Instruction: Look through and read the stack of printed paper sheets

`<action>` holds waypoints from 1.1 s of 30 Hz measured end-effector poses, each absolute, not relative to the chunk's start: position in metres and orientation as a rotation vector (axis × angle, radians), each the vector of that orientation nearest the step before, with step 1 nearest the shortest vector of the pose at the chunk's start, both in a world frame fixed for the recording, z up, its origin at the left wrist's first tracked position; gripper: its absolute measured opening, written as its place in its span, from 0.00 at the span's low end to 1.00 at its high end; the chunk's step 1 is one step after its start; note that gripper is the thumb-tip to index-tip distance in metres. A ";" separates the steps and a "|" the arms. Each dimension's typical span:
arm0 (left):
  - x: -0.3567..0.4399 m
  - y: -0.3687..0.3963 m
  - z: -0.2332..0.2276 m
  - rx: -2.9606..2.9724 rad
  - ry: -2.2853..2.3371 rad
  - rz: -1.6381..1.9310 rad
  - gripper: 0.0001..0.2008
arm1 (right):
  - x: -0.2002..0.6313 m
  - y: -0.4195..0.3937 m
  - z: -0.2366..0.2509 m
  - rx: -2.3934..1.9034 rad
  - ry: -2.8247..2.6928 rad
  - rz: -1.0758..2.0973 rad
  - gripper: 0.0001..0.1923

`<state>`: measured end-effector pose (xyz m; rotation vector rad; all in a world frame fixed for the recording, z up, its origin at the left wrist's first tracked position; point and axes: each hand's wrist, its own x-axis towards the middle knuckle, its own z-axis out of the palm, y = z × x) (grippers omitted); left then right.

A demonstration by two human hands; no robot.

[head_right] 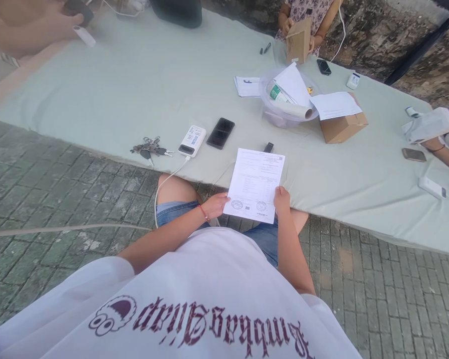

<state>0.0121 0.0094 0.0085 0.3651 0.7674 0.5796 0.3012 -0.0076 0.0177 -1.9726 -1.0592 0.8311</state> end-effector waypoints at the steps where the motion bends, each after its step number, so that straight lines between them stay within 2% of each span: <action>1: 0.013 0.009 0.008 0.361 0.786 0.591 0.13 | 0.300 -0.008 0.018 -1.979 -1.052 0.834 0.16; 10: 0.019 0.005 0.001 0.366 0.927 0.673 0.13 | 0.288 -0.008 0.029 -2.045 -1.084 0.777 0.15; 23: 0.020 0.005 -0.001 0.453 1.007 0.744 0.18 | 0.279 -0.021 0.047 -2.004 -1.118 0.804 0.19; 28: 0.024 0.010 0.001 0.585 1.058 0.871 0.20 | 0.272 -0.034 0.034 -1.882 -0.952 0.931 0.18; 33: 0.021 0.016 0.005 0.708 1.141 0.836 0.19 | 0.265 -0.053 0.008 -1.730 -0.747 1.084 0.19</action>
